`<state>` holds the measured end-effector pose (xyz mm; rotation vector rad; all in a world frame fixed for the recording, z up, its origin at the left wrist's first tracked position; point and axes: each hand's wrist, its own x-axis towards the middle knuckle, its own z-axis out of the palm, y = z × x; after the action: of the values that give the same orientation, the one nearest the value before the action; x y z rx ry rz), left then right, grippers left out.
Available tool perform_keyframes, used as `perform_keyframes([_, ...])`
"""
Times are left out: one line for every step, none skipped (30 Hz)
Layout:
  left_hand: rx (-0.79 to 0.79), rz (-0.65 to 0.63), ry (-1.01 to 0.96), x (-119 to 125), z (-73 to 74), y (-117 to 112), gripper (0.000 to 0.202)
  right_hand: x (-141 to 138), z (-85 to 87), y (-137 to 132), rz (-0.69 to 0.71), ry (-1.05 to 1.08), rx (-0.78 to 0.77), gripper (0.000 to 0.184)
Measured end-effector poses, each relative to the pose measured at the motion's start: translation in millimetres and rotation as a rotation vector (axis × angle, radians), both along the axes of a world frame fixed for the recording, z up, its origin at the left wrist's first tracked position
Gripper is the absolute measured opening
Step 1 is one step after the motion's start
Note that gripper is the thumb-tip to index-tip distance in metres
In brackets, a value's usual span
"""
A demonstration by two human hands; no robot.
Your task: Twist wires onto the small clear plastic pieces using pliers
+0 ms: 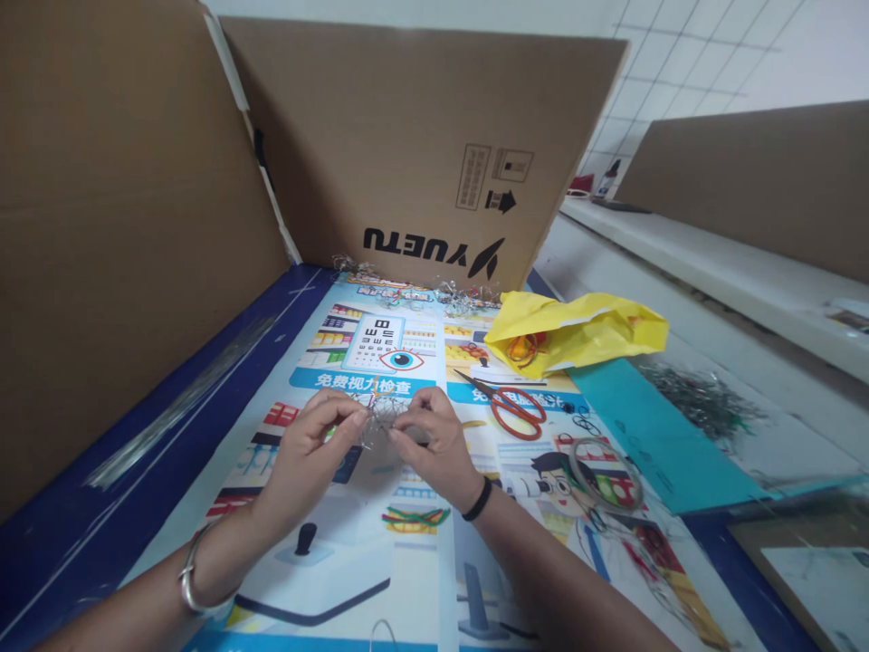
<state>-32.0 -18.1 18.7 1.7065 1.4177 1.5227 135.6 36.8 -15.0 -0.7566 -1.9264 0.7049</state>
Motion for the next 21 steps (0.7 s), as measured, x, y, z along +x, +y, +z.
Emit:
perform_keyframes([0.003,0.0,0.001,-0.1,-0.1,0.3,0.013,-0.2,0.1,0.0,-0.007,0.002,0.0,0.003])
perform_keyframes([0.006,0.001,0.002,-0.1,0.0,0.5,0.013,-0.5,0.2,-0.1,-0.016,0.005,-0.001,0.002])
perform_keyframes([0.01,0.004,0.004,-0.1,0.1,0.7,0.013,-0.6,0.3,-0.1,-0.024,0.008,0.0,0.003])
perform_keyframes([0.012,0.005,0.009,0.0,0.2,0.9,0.013,-0.7,0.4,-0.2,-0.033,0.012,0.003,0.003])
perform_keyframes([0.012,0.005,0.016,0.1,0.0,1.1,0.012,-0.6,0.4,-0.3,-0.042,0.015,0.006,0.004])
perform_keyframes([0.009,0.003,0.025,0.2,-0.5,1.4,0.013,-0.3,0.4,-0.3,-0.049,0.017,0.008,0.004])
perform_keyframes([0.004,0.0,0.037,0.3,-1.5,1.9,0.013,0.1,0.1,-0.2,-0.058,0.019,0.013,0.004])
perform_keyframes([0.0,0.001,0.048,0.2,-3.0,2.7,0.012,0.6,-0.2,0.0,-0.07,0.02,0.019,0.004])
perform_keyframes([-0.001,0.009,0.058,0.0,-5.1,3.8,0.011,1.1,-0.5,0.3,-0.089,0.022,0.028,0.004])
perform_keyframes([0.0,0.021,0.069,-0.4,-7.6,5.2,0.01,1.7,-0.8,0.8,-0.114,0.026,0.042,0.003])
perform_keyframes([0.006,0.042,0.08,-1.0,-10.3,6.9,0.009,2.2,-1.0,1.4,-0.144,0.028,0.06,0.003])
perform_keyframes([0.013,0.065,0.094,-1.8,-13.0,8.6,0.008,2.6,-1.0,2.1,-0.177,0.029,0.08,0.003])
perform_keyframes([0.02,0.087,0.113,-2.7,-15.2,10.1,0.007,2.8,-0.8,2.6,-0.21,0.027,0.1,0.004])
perform_keyframes([0.027,0.113,0.131,-3.6,-16.8,11.5,0.007,2.9,-0.4,3.1,-0.241,0.024,0.115,0.003])
perform_keyframes([0.023,0.131,0.151,-4.4,-17.5,12.4,0.008,2.8,0.0,3.3,-0.263,0.021,0.124,0.003])
perform_keyframes([0.01,0.141,0.17,-4.9,-17.5,12.8,0.009,2.5,0.4,3.2,-0.267,0.017,0.117,0.003])
perform_keyframes([-0.017,0.142,0.185,-5.2,-16.8,12.8,0.009,2.1,0.8,2.7,-0.252,0.015,0.099,0.004])
perform_keyframes([-0.052,0.131,0.197,-5.1,-15.6,12.5,0.01,1.5,1.0,2.0,-0.223,0.016,0.069,0.004])
perform_keyframes([-0.086,0.117,0.204,-4.6,-14.3,11.9,0.011,0.9,1.0,1.0,-0.186,0.018,0.035,0.006])
perform_keyframes([-0.115,0.103,0.208,-3.9,-13.1,11.1,0.012,0.2,0.8,-0.2,-0.153,0.023,0.002,0.007])
perform_keyframes([-0.134,0.092,0.209,-2.9,-12.4,10.4,0.012,-0.5,0.5,-1.5,-0.13,0.03,-0.024,0.008])
